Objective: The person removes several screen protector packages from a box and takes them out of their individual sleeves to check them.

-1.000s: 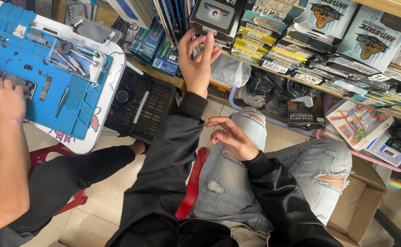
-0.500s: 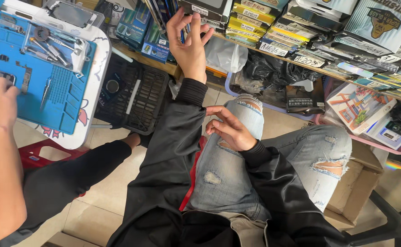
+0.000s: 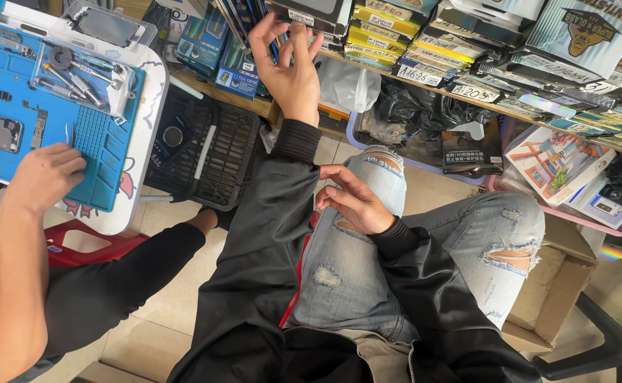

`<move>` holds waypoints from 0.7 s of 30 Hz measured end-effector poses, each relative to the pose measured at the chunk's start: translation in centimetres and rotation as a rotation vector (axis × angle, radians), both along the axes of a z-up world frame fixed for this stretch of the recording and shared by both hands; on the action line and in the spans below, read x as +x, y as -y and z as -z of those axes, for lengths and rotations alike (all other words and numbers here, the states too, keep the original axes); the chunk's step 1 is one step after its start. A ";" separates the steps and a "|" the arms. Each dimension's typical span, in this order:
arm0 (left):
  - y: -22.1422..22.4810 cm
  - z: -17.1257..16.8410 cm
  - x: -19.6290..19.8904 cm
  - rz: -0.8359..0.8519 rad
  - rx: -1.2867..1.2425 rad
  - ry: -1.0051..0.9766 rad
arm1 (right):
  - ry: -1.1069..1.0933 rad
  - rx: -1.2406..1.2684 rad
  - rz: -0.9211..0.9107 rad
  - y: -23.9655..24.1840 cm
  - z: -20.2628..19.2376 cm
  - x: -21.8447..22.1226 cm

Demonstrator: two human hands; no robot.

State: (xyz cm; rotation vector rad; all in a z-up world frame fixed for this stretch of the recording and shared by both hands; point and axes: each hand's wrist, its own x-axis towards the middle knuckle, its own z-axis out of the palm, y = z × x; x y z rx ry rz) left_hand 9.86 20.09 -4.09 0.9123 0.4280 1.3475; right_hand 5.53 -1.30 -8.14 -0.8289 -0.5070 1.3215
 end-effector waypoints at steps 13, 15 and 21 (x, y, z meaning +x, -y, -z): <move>-0.5 0.7 2.1 -0.041 -0.034 -0.042 | 0.003 0.094 -0.013 -0.3 -0.6 -0.1; -0.7 0.0 2.3 -0.073 -0.132 -0.097 | 0.006 0.081 -0.010 -0.2 -0.4 -0.1; -0.3 -0.5 2.6 -0.112 -0.049 -0.118 | -0.022 0.077 -0.007 -0.2 0.3 0.0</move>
